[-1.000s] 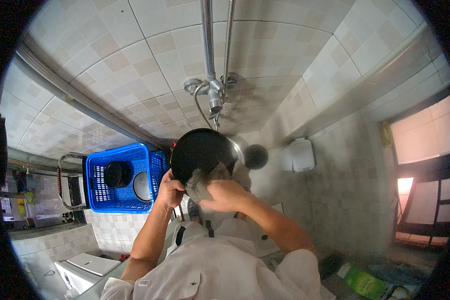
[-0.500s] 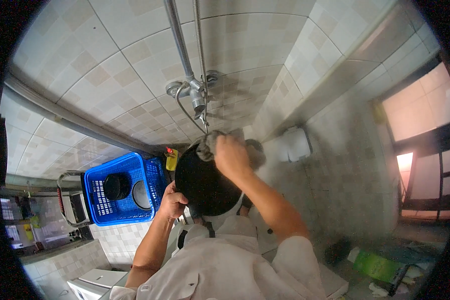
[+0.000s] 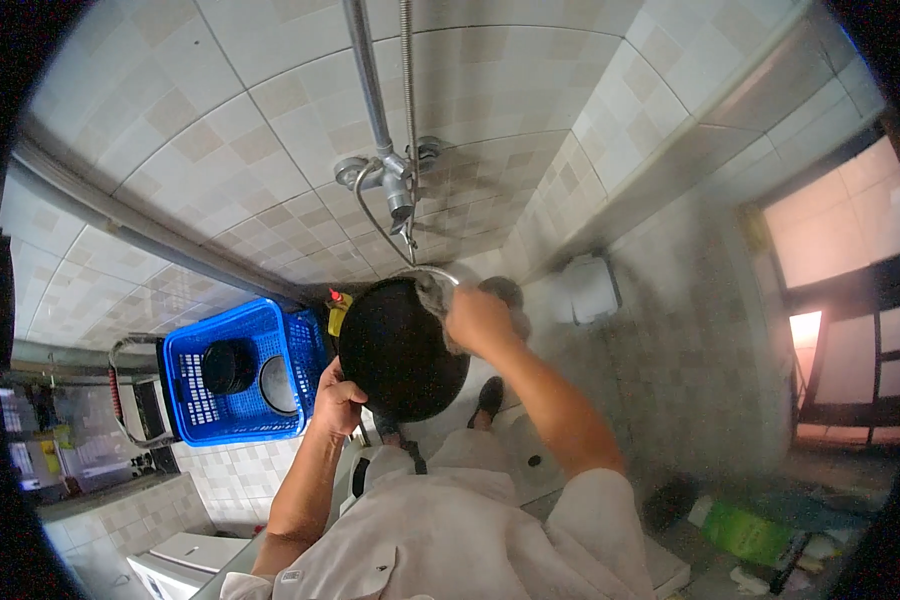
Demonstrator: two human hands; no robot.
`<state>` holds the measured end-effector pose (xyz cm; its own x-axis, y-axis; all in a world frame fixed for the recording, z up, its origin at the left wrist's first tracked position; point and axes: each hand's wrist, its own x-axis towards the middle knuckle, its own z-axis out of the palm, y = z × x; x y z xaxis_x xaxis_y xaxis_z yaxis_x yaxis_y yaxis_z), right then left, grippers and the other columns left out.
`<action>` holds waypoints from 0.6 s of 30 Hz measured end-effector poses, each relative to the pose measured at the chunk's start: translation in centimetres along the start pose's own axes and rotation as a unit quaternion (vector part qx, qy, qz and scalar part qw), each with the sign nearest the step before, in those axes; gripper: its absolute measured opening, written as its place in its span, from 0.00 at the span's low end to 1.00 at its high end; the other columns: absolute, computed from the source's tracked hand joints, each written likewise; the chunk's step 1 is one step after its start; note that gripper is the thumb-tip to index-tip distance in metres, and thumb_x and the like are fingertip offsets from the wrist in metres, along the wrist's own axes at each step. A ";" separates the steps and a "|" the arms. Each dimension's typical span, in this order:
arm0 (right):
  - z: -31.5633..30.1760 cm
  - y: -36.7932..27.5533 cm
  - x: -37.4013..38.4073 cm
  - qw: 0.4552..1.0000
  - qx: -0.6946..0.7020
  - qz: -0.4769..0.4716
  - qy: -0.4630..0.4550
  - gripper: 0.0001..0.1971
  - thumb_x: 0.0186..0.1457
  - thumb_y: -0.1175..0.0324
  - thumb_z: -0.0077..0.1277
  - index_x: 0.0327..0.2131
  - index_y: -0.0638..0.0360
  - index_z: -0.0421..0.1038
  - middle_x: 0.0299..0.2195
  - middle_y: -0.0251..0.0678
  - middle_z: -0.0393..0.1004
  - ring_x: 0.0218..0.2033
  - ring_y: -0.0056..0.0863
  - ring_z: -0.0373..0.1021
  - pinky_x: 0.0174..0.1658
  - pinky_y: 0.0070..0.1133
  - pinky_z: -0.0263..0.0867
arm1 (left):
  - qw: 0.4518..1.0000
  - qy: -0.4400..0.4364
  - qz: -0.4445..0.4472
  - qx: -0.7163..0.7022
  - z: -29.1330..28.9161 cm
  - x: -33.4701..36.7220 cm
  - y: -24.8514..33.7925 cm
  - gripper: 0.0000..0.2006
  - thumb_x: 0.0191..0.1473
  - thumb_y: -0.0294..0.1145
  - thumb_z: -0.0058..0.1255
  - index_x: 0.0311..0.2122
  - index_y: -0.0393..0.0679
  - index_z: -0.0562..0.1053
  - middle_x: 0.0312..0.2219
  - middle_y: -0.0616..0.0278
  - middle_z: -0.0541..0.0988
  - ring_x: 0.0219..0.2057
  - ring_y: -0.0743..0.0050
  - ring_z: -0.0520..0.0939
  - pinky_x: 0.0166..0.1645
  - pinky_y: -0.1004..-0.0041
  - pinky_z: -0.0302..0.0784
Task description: Washing and drying circular black lids using a rag and a silver basin of water in a bathroom.
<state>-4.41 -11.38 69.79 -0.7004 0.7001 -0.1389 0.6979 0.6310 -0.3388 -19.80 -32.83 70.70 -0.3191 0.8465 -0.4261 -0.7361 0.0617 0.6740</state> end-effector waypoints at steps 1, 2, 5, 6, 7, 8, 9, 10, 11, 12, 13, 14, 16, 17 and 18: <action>0.0 -0.2 -0.5 0.996 0.004 0.042 -0.083 0.13 0.47 0.70 0.49 0.38 0.64 0.65 0.35 0.48 0.74 0.34 0.45 0.72 0.40 0.37 0.69 | 1.000 0.010 0.016 -0.007 -0.5 -0.1 0.1 0.37 0.22 0.12 0.39 0.49 0.36 0.70 0.44 0.57 0.77 0.45 0.65 0.77 0.51 0.75 0.69; 0.3 -0.6 -1.3 0.996 0.000 0.038 -0.086 0.13 0.47 0.70 0.49 0.38 0.64 0.65 0.35 0.48 0.74 0.34 0.45 0.72 0.40 0.37 0.69 | 1.000 0.013 0.018 -0.012 -0.8 0.0 0.0 0.37 0.22 0.12 0.39 0.49 0.36 0.70 0.44 0.57 0.77 0.45 0.65 0.77 0.51 0.75 0.69; 1.3 -1.9 -3.4 0.997 -0.062 -0.032 -0.027 0.16 0.46 0.71 0.50 0.37 0.71 0.62 0.34 0.53 0.70 0.36 0.47 0.72 0.37 0.36 0.71 | 0.998 0.043 0.030 -0.019 -1.0 0.4 0.1 0.36 0.23 0.12 0.39 0.48 0.35 0.71 0.43 0.57 0.77 0.43 0.65 0.78 0.49 0.75 0.69; 1.4 -2.7 -3.8 0.997 -0.063 -0.036 -0.028 0.16 0.46 0.71 0.50 0.37 0.71 0.62 0.34 0.53 0.70 0.36 0.47 0.72 0.37 0.36 0.71 | 0.998 0.046 0.033 -0.022 -0.9 0.5 0.0 0.36 0.23 0.12 0.39 0.48 0.35 0.71 0.43 0.57 0.77 0.43 0.65 0.78 0.49 0.75 0.69; 1.5 -3.6 -4.2 0.996 -0.051 -0.066 -0.021 0.16 0.45 0.72 0.50 0.38 0.72 0.62 0.35 0.54 0.69 0.35 0.46 0.72 0.36 0.35 0.71 | 0.998 0.047 0.037 -0.024 -0.8 0.5 0.0 0.35 0.24 0.11 0.39 0.48 0.35 0.71 0.43 0.57 0.77 0.43 0.65 0.78 0.48 0.76 0.69; 1.7 -4.3 -4.5 0.995 -0.038 -0.092 -0.013 0.17 0.45 0.74 0.49 0.39 0.73 0.61 0.35 0.54 0.67 0.35 0.45 0.72 0.36 0.35 0.71 | 0.998 0.045 0.038 -0.025 -0.7 0.5 -0.1 0.34 0.24 0.11 0.40 0.48 0.34 0.70 0.42 0.57 0.78 0.42 0.66 0.78 0.47 0.76 0.70; 2.3 -4.7 -4.5 0.995 -0.022 -0.098 0.008 0.19 0.47 0.73 0.50 0.42 0.74 0.60 0.37 0.54 0.65 0.35 0.47 0.72 0.36 0.35 0.71 | 0.998 0.044 0.038 -0.025 -0.7 0.6 -0.2 0.34 0.24 0.11 0.40 0.48 0.34 0.70 0.42 0.57 0.78 0.42 0.66 0.78 0.47 0.76 0.70; 2.3 -5.0 -4.1 0.995 -0.022 -0.097 0.009 0.19 0.47 0.73 0.50 0.42 0.74 0.60 0.37 0.54 0.65 0.35 0.47 0.72 0.36 0.35 0.71 | 0.999 0.034 0.037 -0.017 -0.7 0.5 -0.3 0.34 0.25 0.11 0.40 0.48 0.34 0.70 0.42 0.58 0.78 0.41 0.66 0.78 0.46 0.77 0.70; 1.7 -5.5 -3.5 0.996 0.021 -0.085 0.017 0.20 0.48 0.72 0.50 0.43 0.74 0.60 0.37 0.54 0.65 0.35 0.49 0.71 0.36 0.35 0.71 | 0.999 0.026 0.036 -0.010 -0.7 0.5 -0.4 0.34 0.25 0.11 0.40 0.48 0.34 0.70 0.41 0.58 0.78 0.41 0.67 0.78 0.45 0.77 0.70; 1.2 -5.8 -2.8 0.995 0.065 -0.072 0.026 0.20 0.50 0.71 0.50 0.44 0.74 0.60 0.38 0.54 0.65 0.35 0.51 0.70 0.36 0.35 0.71 | 0.999 0.025 0.036 -0.010 -0.7 0.5 -0.5 0.34 0.25 0.11 0.40 0.48 0.34 0.70 0.41 0.58 0.78 0.41 0.67 0.78 0.45 0.77 0.70; 0.6 -6.2 -2.3 0.993 0.082 -0.079 0.035 0.20 0.51 0.69 0.51 0.45 0.71 0.60 0.40 0.52 0.64 0.36 0.52 0.69 0.36 0.36 0.70 | 0.999 0.015 0.032 0.014 -0.7 0.5 -0.6 0.34 0.25 0.11 0.40 0.48 0.34 0.70 0.40 0.59 0.78 0.40 0.68 0.78 0.43 0.78 0.70; 0.2 -6.7 -2.0 0.993 0.082 -0.079 0.035 0.20 0.51 0.69 0.51 0.45 0.71 0.60 0.40 0.52 0.64 0.36 0.52 0.69 0.36 0.36 0.70 | 0.999 0.005 0.029 0.037 -0.7 0.5 -0.7 0.34 0.25 0.11 0.40 0.48 0.34 0.70 0.39 0.60 0.78 0.39 0.69 0.78 0.42 0.78 0.70; -0.3 -7.7 -1.6 0.978 0.132 -0.150 0.062 0.20 0.51 0.70 0.51 0.45 0.69 0.60 0.41 0.50 0.64 0.37 0.51 0.69 0.37 0.36 0.69 | 0.999 -0.002 0.031 0.039 -0.5 0.6 -0.5 0.34 0.25 0.11 0.41 0.48 0.35 0.70 0.38 0.61 0.78 0.38 0.70 0.78 0.41 0.78 0.70; -0.3 -8.3 -1.7 0.970 0.145 -0.188 0.046 0.21 0.51 0.70 0.51 0.46 0.68 0.59 0.40 0.48 0.64 0.38 0.50 0.69 0.37 0.36 0.69 | 0.999 -0.008 0.032 0.040 -0.5 0.6 -0.4 0.34 0.25 0.11 0.41 0.48 0.35 0.70 0.38 0.61 0.78 0.37 0.70 0.78 0.40 0.78 0.71; -0.4 -9.0 -2.1 0.966 0.144 -0.213 0.010 0.21 0.49 0.71 0.52 0.47 0.67 0.60 0.40 0.47 0.64 0.38 0.49 0.69 0.37 0.35 0.69 | 0.999 -0.006 0.034 0.038 -0.6 0.6 -0.3 0.34 0.25 0.11 0.41 0.48 0.35 0.70 0.38 0.61 0.78 0.37 0.70 0.78 0.40 0.78 0.71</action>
<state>-9.19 -18.42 73.52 -0.9101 0.4050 0.0882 0.2735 0.7468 -0.6062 -20.13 -32.64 69.82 -0.3592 0.8563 -0.3711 -0.6652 0.0440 0.7454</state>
